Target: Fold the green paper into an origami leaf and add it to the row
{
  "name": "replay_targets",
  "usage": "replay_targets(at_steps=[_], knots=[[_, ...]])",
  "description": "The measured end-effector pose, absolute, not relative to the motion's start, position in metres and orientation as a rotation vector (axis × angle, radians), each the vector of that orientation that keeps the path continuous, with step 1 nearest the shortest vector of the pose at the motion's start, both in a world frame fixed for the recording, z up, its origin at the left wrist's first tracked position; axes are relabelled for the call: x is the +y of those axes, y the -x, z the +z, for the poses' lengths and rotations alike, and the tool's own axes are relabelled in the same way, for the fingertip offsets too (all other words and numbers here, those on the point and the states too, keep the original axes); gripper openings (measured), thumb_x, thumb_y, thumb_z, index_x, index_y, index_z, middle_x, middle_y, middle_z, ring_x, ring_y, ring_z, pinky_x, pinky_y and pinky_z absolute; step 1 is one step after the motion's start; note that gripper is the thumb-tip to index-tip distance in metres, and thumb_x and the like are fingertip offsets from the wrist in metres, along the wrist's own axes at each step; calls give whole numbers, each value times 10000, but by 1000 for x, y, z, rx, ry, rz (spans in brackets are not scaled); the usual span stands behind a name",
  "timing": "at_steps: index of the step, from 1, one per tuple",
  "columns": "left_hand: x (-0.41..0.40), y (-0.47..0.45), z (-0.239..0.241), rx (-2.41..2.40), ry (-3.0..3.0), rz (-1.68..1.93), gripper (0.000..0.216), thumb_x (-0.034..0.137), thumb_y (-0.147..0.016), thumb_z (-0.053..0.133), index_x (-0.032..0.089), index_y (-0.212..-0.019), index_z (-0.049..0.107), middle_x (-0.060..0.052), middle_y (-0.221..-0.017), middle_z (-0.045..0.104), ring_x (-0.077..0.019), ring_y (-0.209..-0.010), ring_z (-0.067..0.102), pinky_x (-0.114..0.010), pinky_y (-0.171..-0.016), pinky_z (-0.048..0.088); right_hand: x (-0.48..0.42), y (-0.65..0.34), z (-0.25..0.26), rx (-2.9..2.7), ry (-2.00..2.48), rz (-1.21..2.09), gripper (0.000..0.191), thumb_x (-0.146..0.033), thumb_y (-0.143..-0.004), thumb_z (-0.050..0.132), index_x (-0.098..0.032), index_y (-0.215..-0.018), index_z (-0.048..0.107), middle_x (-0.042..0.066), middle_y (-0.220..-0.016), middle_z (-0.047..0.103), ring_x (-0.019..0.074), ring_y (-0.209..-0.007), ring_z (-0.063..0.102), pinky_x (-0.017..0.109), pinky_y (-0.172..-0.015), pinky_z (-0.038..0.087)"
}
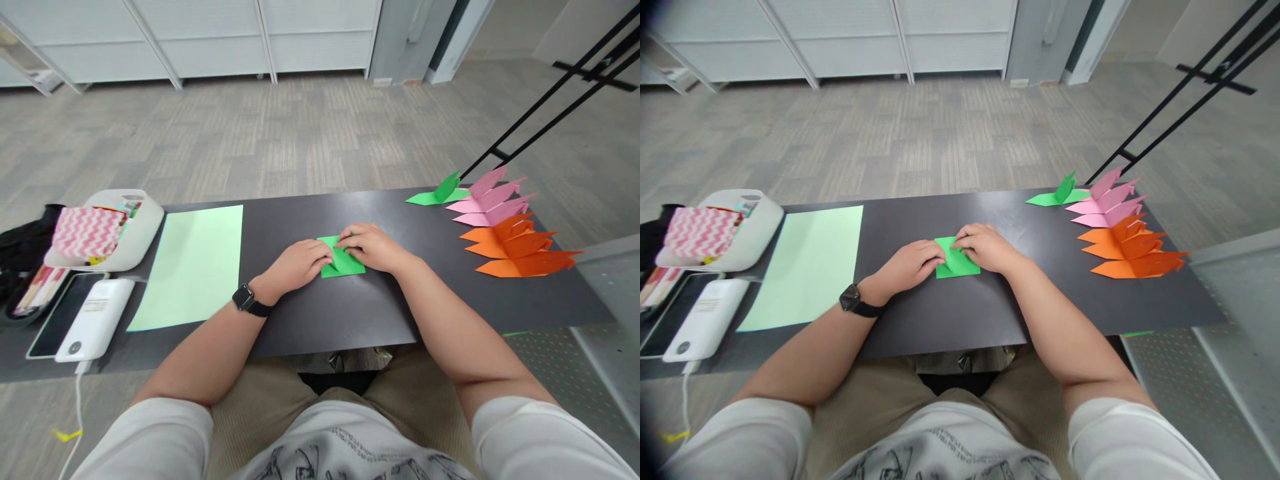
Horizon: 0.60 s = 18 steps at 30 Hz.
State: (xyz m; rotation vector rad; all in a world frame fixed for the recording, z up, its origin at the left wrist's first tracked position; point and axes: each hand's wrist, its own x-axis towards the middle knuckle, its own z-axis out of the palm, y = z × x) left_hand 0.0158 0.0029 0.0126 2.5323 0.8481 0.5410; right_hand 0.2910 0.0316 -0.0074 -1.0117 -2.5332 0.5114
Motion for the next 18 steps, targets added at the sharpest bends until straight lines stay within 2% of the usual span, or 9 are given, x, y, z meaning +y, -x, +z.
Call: replay_targets(at_steps=[7,11,15,18], knots=[[3,-14,10,1177,-2275,684,111,295,-1064,549,229,-1083,636,-28,-974,737,-202,-891,697,-334,-845,537,21,-283,2,-2620,963,513,304,-270,-969,744,-323,-1262,807,80,-1270,713,286,-1169,633,449,-996,416],[3,-15,11,1211,-2215,728,101,294,-1039,561,231,-1001,631,-7,-888,708,-183,-804,669,-321,-783,523,20,-282,0,-2632,955,502,290,-298,-974,758,-339,-1257,808,76,-1275,703,279,-1154,619,441,-990,419],[1,-14,15,1163,-2161,800,107,209,-994,527,230,-1019,629,-11,-938,728,-181,-857,705,-323,-820,543,20,-281,-2,-2611,998,492,275,-311,-978,759,-329,-1247,813,77,-1253,706,278,-1139,625,441,-982,433],[2,-13,15,1167,-2171,806,89,199,-956,575,233,-1026,617,-19,-976,732,-191,-901,718,-342,-875,563,19,-280,-1,-2597,1053,477,286,-305,-980,753,-305,-1260,810,84,-1241,712,281,-1132,632,440,-973,443]])
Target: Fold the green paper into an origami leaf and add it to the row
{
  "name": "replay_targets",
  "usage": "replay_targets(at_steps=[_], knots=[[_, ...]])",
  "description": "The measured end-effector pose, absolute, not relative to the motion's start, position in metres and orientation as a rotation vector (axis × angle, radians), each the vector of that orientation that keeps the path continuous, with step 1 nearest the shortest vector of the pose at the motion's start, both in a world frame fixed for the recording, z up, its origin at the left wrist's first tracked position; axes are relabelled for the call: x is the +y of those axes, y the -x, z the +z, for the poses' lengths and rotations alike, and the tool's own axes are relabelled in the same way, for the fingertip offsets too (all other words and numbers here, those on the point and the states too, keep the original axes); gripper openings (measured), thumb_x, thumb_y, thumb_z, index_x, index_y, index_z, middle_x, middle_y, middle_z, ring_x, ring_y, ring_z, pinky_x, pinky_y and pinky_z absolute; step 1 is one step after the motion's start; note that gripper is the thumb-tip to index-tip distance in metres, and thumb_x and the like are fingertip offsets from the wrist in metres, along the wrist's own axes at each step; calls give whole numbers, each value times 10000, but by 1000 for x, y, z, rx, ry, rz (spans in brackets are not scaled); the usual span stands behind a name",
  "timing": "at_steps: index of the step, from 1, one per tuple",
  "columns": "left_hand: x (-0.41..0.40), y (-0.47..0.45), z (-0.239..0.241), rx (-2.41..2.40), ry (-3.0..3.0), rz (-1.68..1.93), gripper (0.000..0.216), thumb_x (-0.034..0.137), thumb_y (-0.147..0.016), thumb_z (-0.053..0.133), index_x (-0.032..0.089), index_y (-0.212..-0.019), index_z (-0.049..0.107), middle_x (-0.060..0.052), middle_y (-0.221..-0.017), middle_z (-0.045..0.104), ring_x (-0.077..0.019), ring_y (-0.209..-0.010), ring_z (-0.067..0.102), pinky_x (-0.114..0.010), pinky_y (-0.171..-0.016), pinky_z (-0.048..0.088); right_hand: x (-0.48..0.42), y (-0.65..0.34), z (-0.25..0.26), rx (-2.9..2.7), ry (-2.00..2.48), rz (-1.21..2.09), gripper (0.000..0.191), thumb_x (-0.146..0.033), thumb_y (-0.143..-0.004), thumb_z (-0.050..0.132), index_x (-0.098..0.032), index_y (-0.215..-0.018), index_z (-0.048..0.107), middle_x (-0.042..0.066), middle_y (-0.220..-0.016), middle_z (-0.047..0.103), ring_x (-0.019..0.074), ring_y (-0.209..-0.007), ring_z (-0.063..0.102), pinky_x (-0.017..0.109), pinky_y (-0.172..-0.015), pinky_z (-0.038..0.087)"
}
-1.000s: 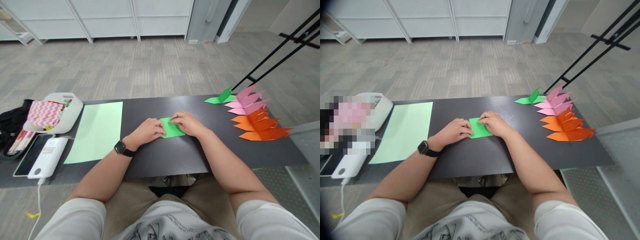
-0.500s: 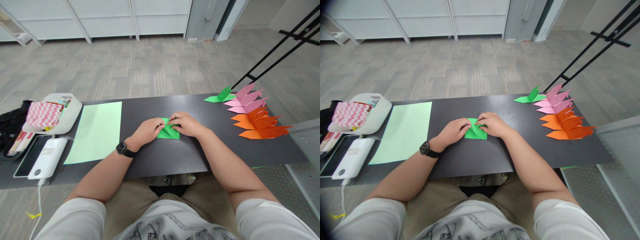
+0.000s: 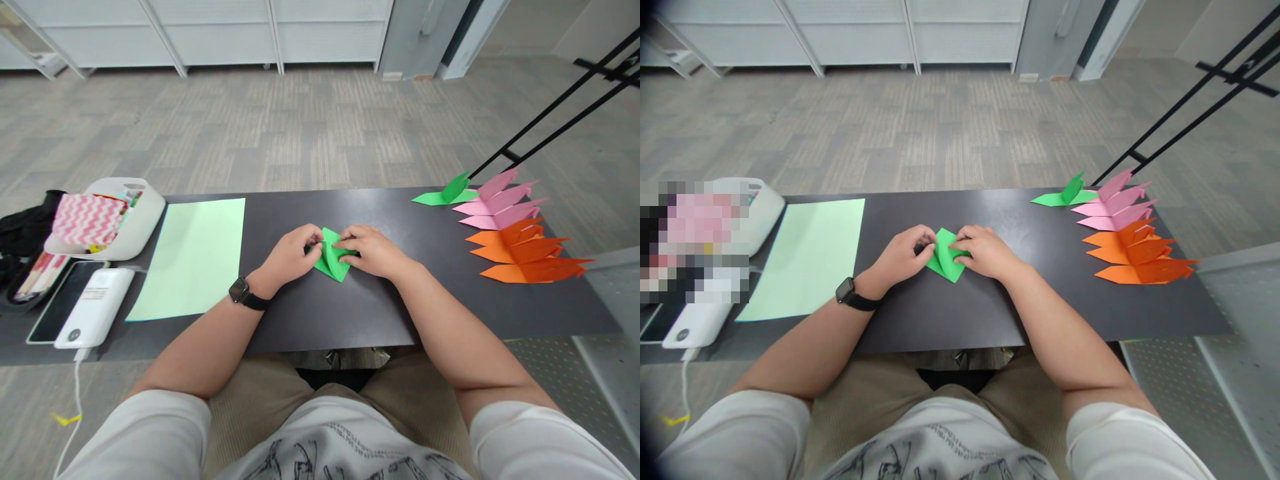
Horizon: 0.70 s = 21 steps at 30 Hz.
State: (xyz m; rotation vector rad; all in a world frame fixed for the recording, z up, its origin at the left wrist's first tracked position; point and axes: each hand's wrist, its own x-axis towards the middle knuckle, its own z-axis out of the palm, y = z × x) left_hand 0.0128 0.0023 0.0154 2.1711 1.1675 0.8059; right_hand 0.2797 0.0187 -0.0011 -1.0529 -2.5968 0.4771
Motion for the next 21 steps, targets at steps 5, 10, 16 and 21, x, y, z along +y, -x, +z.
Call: replay_targets(at_steps=[5,10,16,21], knots=[[6,-13,7,1194,-2203,789,110,249,-975,630,234,-1079,597,-39,-1019,728,-210,-926,705,-373,-889,571,15,-277,4,-2598,1096,442,288,-291,-968,759,-283,-1251,813,89,-1234,723,288,-1123,637,446,-956,441],[9,-16,1,1301,-2278,720,145,251,-957,678,240,-1080,603,-33,-986,739,-231,-904,689,-405,-887,544,14,-275,6,-2596,1060,452,247,-276,-971,752,-294,-1208,816,81,-1242,741,293,-1153,636,445,-952,432],[9,-22,4,1429,-2322,607,149,258,-958,691,233,-1096,640,-35,-1033,759,-256,-960,698,-426,-893,487,14,-274,6,-2597,1075,469,247,-252,-965,750,-283,-1203,811,81,-1252,740,293,-1164,650,450,-973,436],[9,-25,5,1453,-2334,563,208,276,-962,682,243,-1165,650,-43,-1060,753,-279,-1020,690,-434,-909,455,14,-275,7,-2591,1064,492,272,-240,-954,755,-289,-1216,804,82,-1253,732,292,-1167,646,451,-980,444]])
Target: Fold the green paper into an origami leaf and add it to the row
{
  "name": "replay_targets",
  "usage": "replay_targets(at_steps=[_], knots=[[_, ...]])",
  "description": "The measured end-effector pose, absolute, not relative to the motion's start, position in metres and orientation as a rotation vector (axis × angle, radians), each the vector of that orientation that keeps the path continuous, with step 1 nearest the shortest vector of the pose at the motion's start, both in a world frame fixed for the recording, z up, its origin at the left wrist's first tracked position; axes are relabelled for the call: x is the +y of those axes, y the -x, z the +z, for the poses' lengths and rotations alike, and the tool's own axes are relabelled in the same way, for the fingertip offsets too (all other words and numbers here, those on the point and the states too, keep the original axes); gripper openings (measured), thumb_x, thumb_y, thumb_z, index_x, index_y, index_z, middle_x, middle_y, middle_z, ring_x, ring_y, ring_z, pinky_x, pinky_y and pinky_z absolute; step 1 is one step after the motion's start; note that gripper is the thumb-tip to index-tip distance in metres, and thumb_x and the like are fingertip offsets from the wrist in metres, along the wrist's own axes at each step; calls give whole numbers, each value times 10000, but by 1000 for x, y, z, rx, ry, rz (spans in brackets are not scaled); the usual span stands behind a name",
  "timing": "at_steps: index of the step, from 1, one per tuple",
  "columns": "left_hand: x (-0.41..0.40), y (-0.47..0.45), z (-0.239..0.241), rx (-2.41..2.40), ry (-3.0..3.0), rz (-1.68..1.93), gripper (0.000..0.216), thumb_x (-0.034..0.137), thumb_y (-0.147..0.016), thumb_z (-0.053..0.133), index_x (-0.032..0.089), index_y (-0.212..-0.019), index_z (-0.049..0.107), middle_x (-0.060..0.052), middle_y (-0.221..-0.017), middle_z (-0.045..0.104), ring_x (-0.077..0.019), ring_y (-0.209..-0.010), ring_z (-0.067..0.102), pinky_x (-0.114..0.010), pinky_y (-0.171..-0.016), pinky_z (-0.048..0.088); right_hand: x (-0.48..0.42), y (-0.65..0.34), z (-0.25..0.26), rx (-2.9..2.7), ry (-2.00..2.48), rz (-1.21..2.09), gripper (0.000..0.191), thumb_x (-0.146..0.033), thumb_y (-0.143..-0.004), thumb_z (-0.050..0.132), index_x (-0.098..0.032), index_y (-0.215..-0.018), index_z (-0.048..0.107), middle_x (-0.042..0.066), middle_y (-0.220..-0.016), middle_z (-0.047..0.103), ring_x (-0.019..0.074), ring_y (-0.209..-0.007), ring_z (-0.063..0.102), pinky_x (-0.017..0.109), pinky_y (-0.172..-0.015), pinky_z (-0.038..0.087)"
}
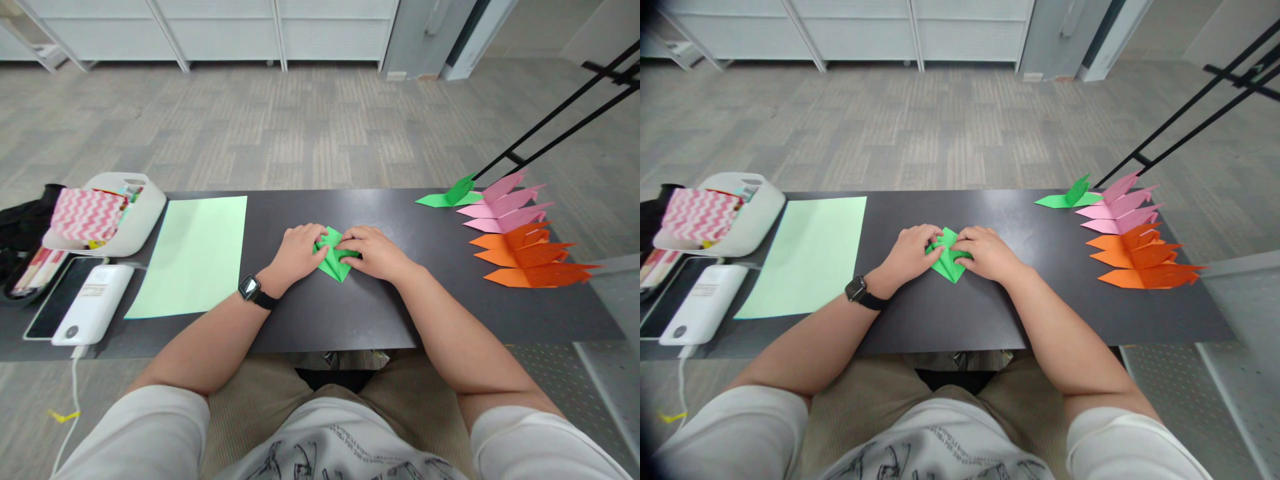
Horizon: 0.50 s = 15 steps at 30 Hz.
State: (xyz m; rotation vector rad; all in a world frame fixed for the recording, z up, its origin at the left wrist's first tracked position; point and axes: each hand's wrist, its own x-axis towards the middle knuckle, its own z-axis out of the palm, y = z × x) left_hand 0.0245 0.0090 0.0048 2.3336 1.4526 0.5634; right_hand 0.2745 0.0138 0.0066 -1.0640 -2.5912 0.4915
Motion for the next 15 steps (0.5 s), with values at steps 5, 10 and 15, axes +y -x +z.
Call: replay_targets(at_steps=[5,10,15], knots=[[10,-26,2,1449,-2351,554,243,278,-961,676,247,-1201,658,-47,-1068,744,-284,-1016,681,-437,-911,439,14,-275,6,-2594,1063,478,322,-243,-958,750,-302,-1273,783,83,-1253,726,292,-1154,637,447,-980,447],[9,-28,1,1485,-2352,555,271,271,-967,672,247,-1236,649,-51,-1078,743,-287,-1026,674,-435,-915,427,14,-276,2,-2606,1036,469,352,-267,-988,727,-333,-1330,777,88,-1264,700,292,-1160,615,451,-1001,446],[10,-27,-2,1500,-2310,572,199,284,-957,705,241,-1135,625,-45,-1046,746,-289,-1013,671,-442,-925,424,15,-277,1,-2609,1033,471,354,-292,-1001,725,-343,-1349,773,88,-1278,695,289,-1175,608,448,-1008,435]])
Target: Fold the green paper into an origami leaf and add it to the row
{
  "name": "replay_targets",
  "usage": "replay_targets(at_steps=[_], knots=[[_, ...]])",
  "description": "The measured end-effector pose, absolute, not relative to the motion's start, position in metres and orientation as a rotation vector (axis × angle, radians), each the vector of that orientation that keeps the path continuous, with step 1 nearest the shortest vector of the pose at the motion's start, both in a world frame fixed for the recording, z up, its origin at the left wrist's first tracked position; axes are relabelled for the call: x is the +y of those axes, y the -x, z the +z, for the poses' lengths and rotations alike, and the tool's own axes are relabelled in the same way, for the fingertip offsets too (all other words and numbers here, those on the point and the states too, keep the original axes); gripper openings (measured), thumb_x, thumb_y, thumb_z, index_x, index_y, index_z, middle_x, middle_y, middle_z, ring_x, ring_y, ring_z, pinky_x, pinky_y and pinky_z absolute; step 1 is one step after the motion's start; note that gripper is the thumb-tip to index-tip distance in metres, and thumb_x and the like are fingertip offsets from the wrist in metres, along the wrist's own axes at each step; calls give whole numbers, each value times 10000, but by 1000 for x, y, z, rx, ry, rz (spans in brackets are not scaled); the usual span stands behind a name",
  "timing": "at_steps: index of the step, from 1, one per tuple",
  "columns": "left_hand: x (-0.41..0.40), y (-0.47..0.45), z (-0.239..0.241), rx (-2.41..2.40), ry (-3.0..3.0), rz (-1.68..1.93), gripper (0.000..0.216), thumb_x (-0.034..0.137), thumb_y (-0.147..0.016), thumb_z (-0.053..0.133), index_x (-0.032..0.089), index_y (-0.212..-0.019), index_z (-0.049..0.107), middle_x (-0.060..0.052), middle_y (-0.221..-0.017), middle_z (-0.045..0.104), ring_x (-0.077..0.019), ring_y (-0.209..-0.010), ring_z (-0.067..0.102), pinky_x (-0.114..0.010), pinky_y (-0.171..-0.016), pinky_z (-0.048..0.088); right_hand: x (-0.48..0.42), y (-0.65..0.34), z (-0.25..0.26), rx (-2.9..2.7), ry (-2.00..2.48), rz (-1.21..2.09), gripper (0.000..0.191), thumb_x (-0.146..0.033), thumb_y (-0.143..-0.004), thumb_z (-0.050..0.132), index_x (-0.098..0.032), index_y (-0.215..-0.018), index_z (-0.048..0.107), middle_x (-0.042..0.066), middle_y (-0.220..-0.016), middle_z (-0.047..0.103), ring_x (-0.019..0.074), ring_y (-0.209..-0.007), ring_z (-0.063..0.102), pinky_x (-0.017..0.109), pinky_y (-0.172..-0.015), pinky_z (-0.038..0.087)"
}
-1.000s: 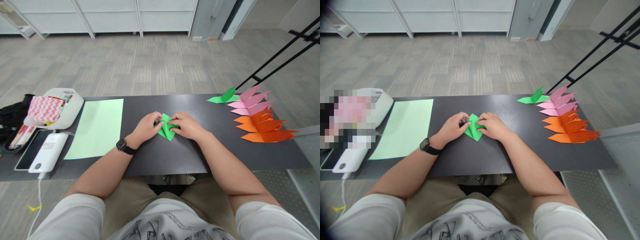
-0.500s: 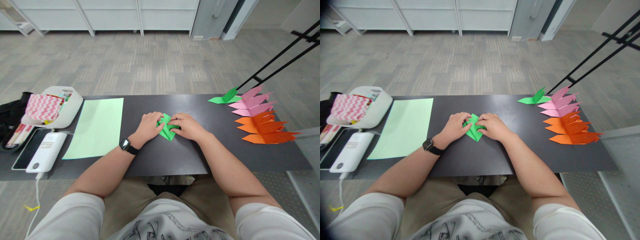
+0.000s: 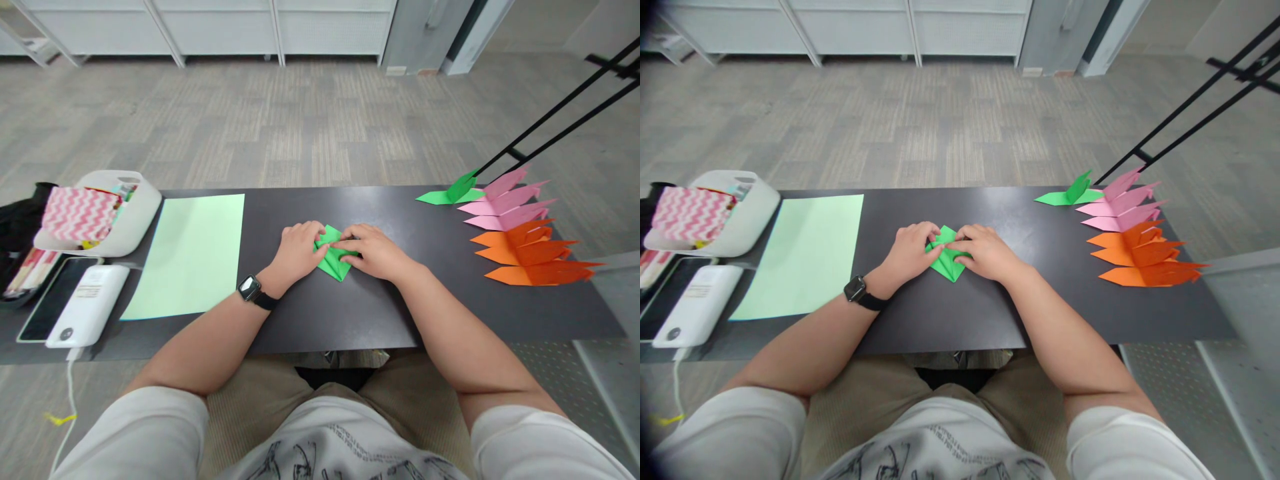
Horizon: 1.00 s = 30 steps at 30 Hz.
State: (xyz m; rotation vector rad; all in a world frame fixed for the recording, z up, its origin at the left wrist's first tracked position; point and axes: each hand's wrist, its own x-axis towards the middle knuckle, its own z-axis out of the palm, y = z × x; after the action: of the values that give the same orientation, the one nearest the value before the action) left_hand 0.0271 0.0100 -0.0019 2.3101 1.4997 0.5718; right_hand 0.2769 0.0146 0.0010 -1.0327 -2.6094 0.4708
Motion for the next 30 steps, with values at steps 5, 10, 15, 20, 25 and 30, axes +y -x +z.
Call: replay_targets(at_steps=[5,10,15,20,25,30], knots=[[14,-25,-3,1510,-2241,602,198,294,-933,750,247,-1059,605,-26,-1015,768,-285,-998,685,-456,-940,433,14,-278,6,-2597,1047,499,324,-291,-987,753,-336,-1306,794,81,-1264,724,289,-1162,630,439,-974,415],[16,-27,-1,1519,-2211,600,211,311,-918,777,251,-1019,602,-26,-993,776,-290,-984,693,-464,-938,444,14,-277,7,-2599,1037,494,289,-278,-987,753,-371,-1253,814,63,-1261,728,284,-1169,631,434,-975,399],[17,-27,-2,1527,-2223,599,218,317,-914,793,250,-1014,612,-23,-992,770,-290,-971,685,-457,-918,439,13,-277,5,-2615,1030,473,340,-268,-989,750,-401,-1298,802,64,-1282,713,290,-1167,620,450,-983,404],[17,-27,-4,1525,-2231,597,225,323,-914,797,250,-1027,617,-22,-992,766,-285,-967,674,-446,-908,431,14,-277,2,-2637,1020,450,340,-278,-1002,733,-400,-1314,793,68,-1300,690,290,-1177,603,450,-979,402],[16,-28,-4,1528,-2250,580,221,321,-929,774,249,-1066,617,-22,-1007,753,-282,-978,671,-448,-913,437,15,-278,1,-2645,1026,455,339,-282,-1007,726,-390,-1322,789,73,-1311,676,291,-1189,598,446,-978,404],[6,-21,7,1509,-2373,582,175,331,-985,702,237,-1124,653,-84,-1191,716,-302,-1098,654,-455,-938,465,14,-277,2,-2647,1028,456,315,-289,-1018,708,-387,-1305,794,71,-1293,676,284,-1183,593,438,-975,396]])
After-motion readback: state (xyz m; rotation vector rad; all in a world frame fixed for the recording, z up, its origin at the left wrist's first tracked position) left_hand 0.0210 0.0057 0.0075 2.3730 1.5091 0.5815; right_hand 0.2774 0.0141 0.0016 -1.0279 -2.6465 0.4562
